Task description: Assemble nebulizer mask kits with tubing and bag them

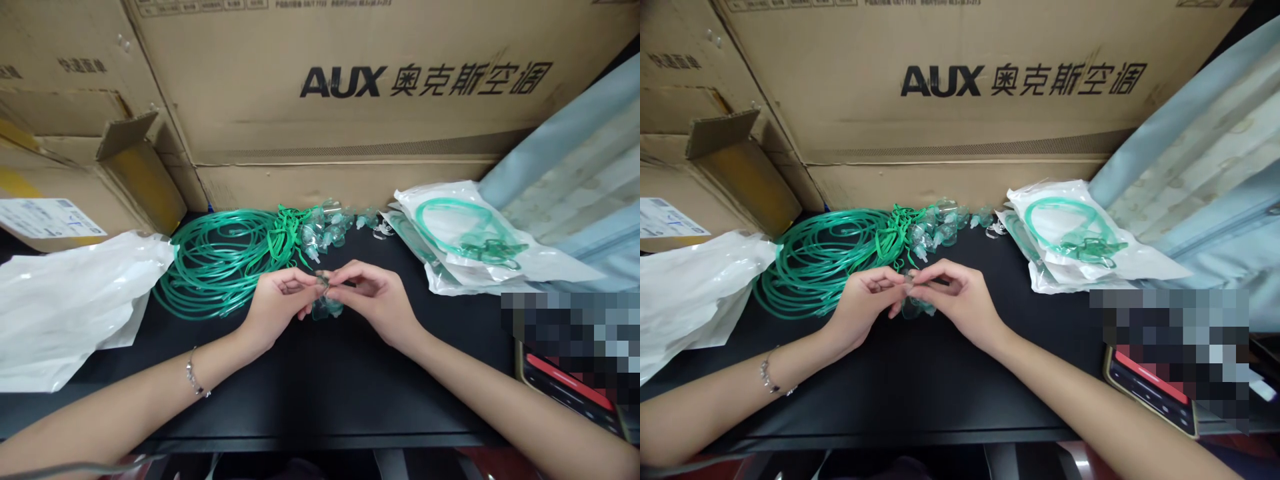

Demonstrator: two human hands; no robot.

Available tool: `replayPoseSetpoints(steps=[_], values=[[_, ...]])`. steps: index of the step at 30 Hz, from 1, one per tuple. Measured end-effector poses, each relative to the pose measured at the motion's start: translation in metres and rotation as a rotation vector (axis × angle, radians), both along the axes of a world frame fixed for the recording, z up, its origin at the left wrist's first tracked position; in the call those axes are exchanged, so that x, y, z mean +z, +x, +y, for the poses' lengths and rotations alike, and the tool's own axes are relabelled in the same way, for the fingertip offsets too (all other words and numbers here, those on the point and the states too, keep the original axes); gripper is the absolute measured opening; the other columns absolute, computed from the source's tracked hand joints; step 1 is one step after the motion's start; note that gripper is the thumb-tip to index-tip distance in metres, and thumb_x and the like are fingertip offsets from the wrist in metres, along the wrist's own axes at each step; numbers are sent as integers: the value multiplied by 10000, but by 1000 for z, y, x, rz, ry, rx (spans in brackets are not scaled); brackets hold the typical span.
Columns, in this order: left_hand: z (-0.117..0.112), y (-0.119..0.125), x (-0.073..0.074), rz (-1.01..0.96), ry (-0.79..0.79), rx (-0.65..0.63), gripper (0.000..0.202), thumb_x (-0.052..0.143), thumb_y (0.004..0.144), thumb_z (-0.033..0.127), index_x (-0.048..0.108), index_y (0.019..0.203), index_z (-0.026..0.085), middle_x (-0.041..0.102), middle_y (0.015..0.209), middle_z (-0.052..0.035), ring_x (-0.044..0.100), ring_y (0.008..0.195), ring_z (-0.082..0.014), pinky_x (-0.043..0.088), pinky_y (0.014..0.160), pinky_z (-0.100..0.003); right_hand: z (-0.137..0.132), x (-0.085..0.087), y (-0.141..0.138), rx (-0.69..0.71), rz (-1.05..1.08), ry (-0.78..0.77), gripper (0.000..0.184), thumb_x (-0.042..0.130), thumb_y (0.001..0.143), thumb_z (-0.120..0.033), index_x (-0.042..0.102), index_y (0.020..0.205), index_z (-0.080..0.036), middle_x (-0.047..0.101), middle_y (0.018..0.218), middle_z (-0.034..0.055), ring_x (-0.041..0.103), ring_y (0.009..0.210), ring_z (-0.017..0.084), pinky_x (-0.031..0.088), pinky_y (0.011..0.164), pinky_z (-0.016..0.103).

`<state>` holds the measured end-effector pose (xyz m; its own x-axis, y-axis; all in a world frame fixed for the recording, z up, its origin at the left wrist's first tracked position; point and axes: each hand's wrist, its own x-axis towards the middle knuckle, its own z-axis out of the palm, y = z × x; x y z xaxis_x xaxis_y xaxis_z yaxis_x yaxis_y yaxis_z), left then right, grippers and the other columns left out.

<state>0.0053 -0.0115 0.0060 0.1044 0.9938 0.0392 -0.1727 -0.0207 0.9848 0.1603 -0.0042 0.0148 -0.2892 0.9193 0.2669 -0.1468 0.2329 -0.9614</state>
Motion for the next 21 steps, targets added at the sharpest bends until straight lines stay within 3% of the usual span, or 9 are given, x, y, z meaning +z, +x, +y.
replayPoseSetpoints(steps=[7, 13, 21], values=[[-5, -1, -2, -47, 34, -3, 139, 708, 630, 206, 589, 586, 147, 546, 460, 49, 460, 385, -53, 374, 384, -173, -10, 8, 0, -38, -102, 205, 92, 708, 682, -185, 678, 743, -248, 640, 818, 22, 626, 911, 191, 524, 802, 339], [-6, -3, -1, 6, 94, -28, 101, 721, 618, 173, 624, 603, 150, 582, 474, 34, 508, 404, -74, 433, 422, -202, -5, 7, 4, -18, -80, 74, 85, 715, 672, -233, 673, 745, -243, 585, 798, 12, 615, 874, 185, 536, 714, 310], [-7, -4, 1, 3, 103, -25, 93, 711, 623, 145, 621, 601, 148, 573, 463, 46, 514, 381, -66, 419, 390, -174, -5, 2, 0, 15, -45, 96, 69, 697, 687, -191, 661, 742, -210, 609, 758, -4, 617, 769, 127, 516, 705, 251]])
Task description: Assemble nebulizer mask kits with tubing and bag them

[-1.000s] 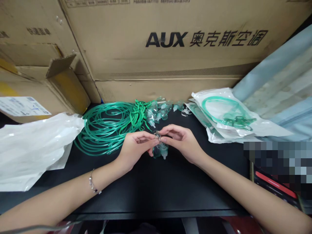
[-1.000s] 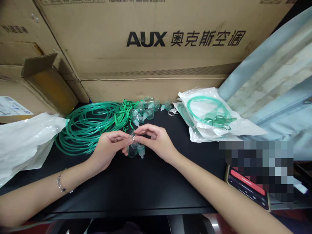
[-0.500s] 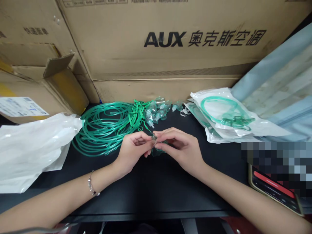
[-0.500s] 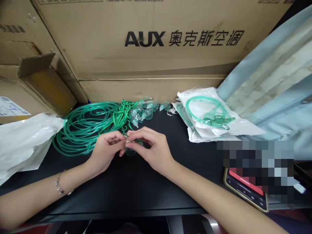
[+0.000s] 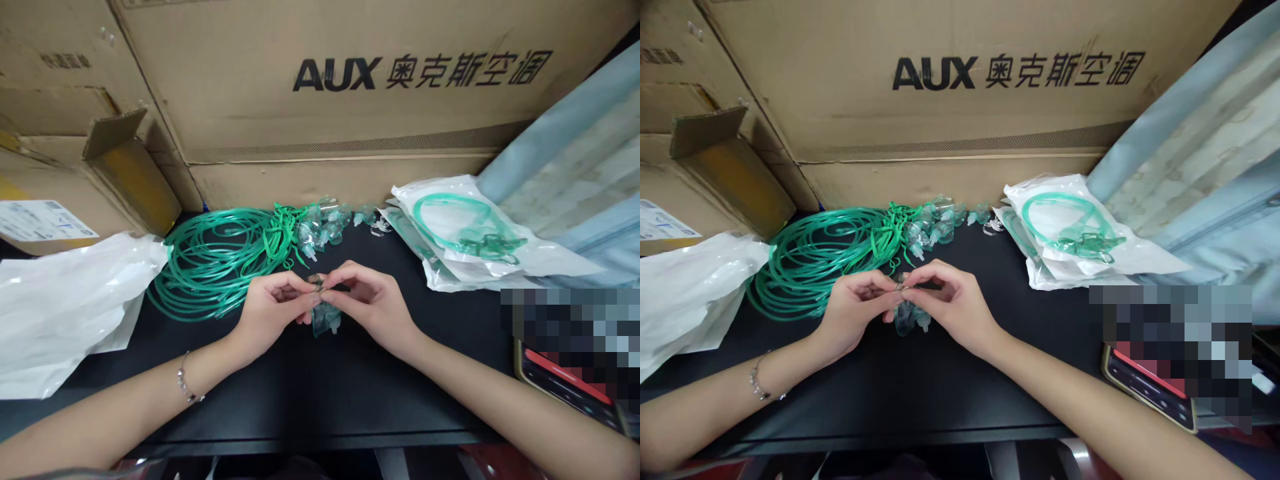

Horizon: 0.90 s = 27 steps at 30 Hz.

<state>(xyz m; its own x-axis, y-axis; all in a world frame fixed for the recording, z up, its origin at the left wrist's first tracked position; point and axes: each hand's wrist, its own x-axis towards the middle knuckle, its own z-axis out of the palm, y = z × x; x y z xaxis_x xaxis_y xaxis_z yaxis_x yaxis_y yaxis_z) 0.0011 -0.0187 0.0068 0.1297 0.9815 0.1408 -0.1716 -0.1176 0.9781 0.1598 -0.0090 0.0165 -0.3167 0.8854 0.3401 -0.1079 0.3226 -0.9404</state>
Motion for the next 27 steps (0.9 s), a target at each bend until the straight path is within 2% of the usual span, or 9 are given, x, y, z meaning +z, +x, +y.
replayPoseSetpoints(steps=[7, 11, 14, 18, 22, 27], values=[[-1, 1, 1, -40, -25, -19, 122, 705, 633, 122, 595, 587, 145, 563, 467, 60, 521, 394, -47, 380, 388, -137, -4, -2, -1, 16, 85, -26, 123, 673, 704, -131, 681, 781, -227, 656, 784, -15, 641, 850, 124, 526, 753, 230], [-3, 0, 1, -18, -33, -25, 155, 707, 644, 137, 570, 573, 142, 563, 457, 58, 527, 401, -49, 366, 383, -131, -1, 0, 2, 96, 87, -85, 92, 645, 739, -140, 696, 758, -214, 672, 780, -17, 645, 801, 94, 511, 758, 198], [-4, 0, 2, 1, -8, -25, 173, 706, 649, 139, 556, 565, 141, 583, 479, 53, 535, 409, -49, 381, 389, -131, 5, 2, 4, 188, 160, -221, 186, 677, 707, -106, 685, 842, -234, 665, 746, -52, 637, 774, 55, 494, 737, 150], [-8, 0, 4, 54, 58, -27, 152, 706, 653, 140, 571, 584, 148, 602, 513, 50, 550, 442, -49, 434, 439, -136, 11, 3, 8, 352, 244, -529, 309, 722, 658, -110, 659, 934, -234, 647, 709, -74, 633, 695, 38, 495, 644, 128], [-11, -1, 4, 130, 133, -57, 111, 693, 671, 148, 595, 619, 159, 636, 574, 36, 575, 482, -61, 470, 484, -154, 16, 1, 12, 521, 240, -750, 271, 776, 585, -140, 685, 839, -164, 665, 764, -34, 631, 672, 44, 492, 638, 136], [-16, 1, 8, 178, 165, -67, 110, 685, 677, 147, 593, 618, 161, 658, 598, 23, 608, 523, -82, 490, 513, -167, 19, -7, 15, 650, 284, -853, 199, 781, 582, -139, 659, 738, -155, 667, 855, -13, 644, 726, 94, 508, 680, 240]])
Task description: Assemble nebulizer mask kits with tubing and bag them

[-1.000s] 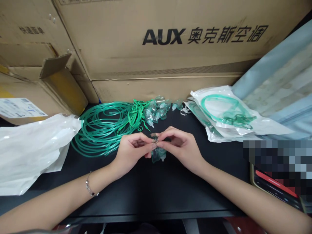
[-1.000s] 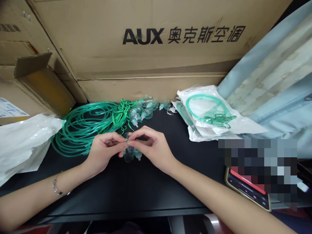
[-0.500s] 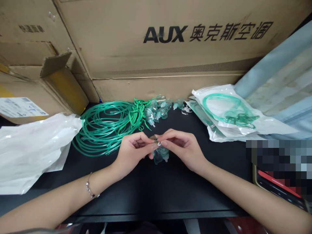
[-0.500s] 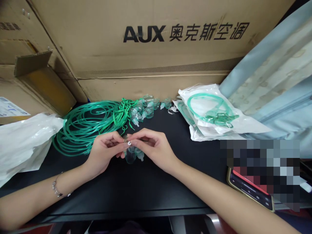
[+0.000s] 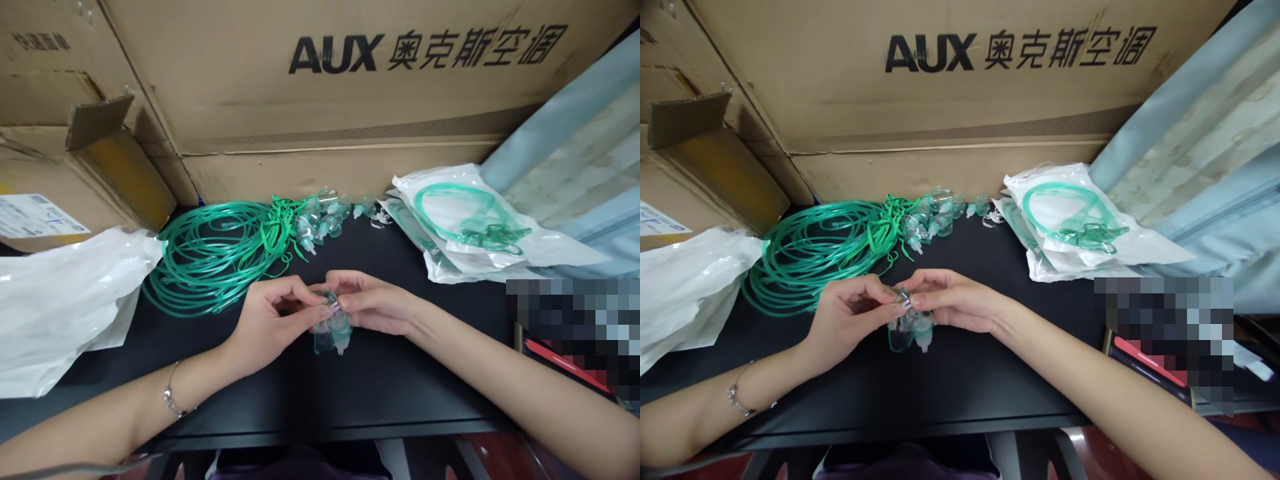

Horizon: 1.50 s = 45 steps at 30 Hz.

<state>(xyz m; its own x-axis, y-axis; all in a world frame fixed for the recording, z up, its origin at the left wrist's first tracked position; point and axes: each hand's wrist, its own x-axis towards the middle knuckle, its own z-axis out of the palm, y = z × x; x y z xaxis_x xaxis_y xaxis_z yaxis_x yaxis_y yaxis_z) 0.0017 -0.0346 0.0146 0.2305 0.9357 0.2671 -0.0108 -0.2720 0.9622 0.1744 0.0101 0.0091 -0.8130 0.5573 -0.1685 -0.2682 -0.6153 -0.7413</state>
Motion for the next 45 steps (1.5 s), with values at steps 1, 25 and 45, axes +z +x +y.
replayPoseSetpoints(steps=[1, 25, 45], values=[[-1, 0, 1, 5, 2, 0, 110, 685, 676, 146, 593, 616, 160, 658, 593, 23, 608, 524, -84, 491, 512, -167, 0, -1, 0, 13, 1, -13, 197, 780, 584, -135, 653, 734, -155, 665, 847, -19, 645, 718, 95, 509, 673, 246], [-1, -6, 13, -50, -243, -118, 43, 656, 712, 119, 652, 674, 138, 728, 707, -27, 677, 649, -119, 533, 631, -184, -3, 16, 2, -186, -229, 269, 187, 736, 579, -70, 610, 701, -136, 675, 617, -24, 619, 554, 73, 481, 528, 170], [4, -5, 15, -91, -231, -134, 304, 629, 737, 124, 343, 667, 200, 709, 648, 2, 689, 669, -161, 528, 631, -240, -11, 26, 0, -249, -372, 417, 246, 764, 583, -156, 536, 675, -147, 681, 637, -3, 649, 601, 111, 487, 553, 202]])
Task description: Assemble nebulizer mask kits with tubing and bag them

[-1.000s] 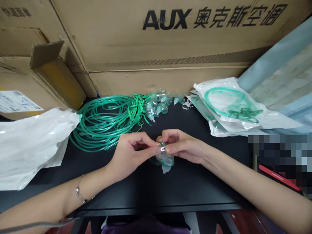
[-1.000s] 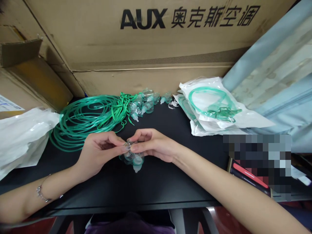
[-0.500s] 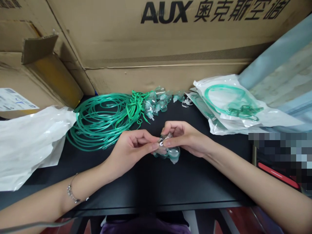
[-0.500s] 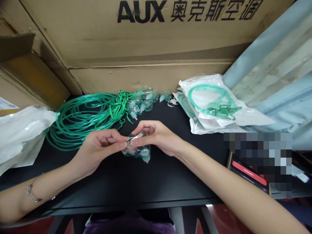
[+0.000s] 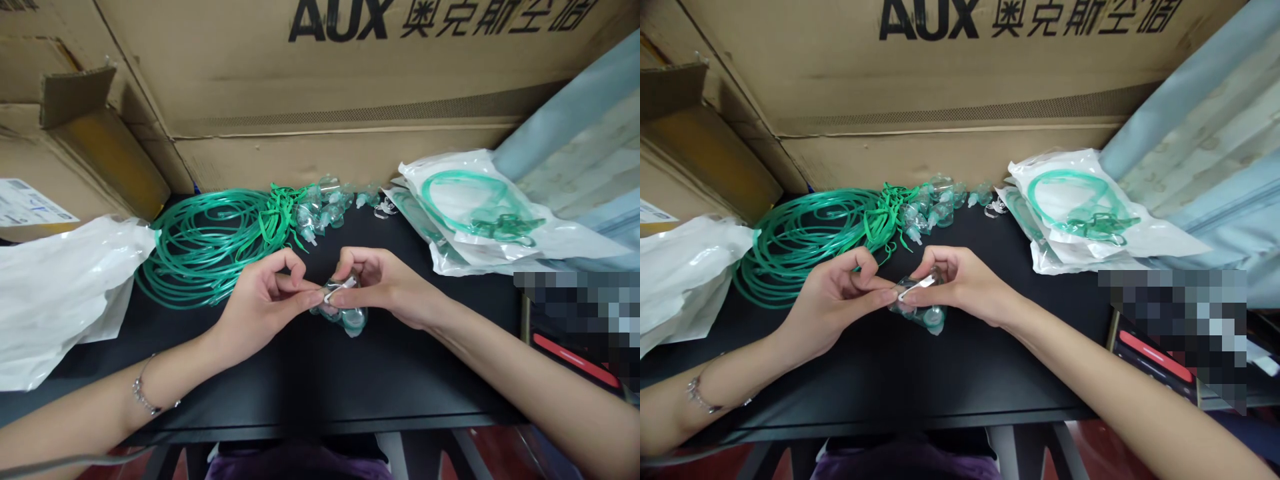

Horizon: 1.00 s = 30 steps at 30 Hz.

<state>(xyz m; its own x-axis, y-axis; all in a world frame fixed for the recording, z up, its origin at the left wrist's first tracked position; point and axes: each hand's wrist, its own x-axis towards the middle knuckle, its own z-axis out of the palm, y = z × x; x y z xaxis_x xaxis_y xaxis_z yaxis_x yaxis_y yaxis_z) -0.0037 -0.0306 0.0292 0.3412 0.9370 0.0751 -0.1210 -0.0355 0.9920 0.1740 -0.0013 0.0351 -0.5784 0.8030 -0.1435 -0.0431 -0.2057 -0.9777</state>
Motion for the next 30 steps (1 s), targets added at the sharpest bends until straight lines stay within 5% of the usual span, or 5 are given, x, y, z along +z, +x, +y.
replayPoseSetpoints(steps=[30], values=[[9, -3, 0, -58, -34, -18, 301, 663, 696, 92, 380, 702, 192, 701, 634, 26, 686, 648, -130, 515, 612, -185, 1, 1, 5, -14, 29, 263, 202, 708, 664, -188, 516, 725, -174, 569, 672, -35, 549, 600, 76, 437, 532, 198]])
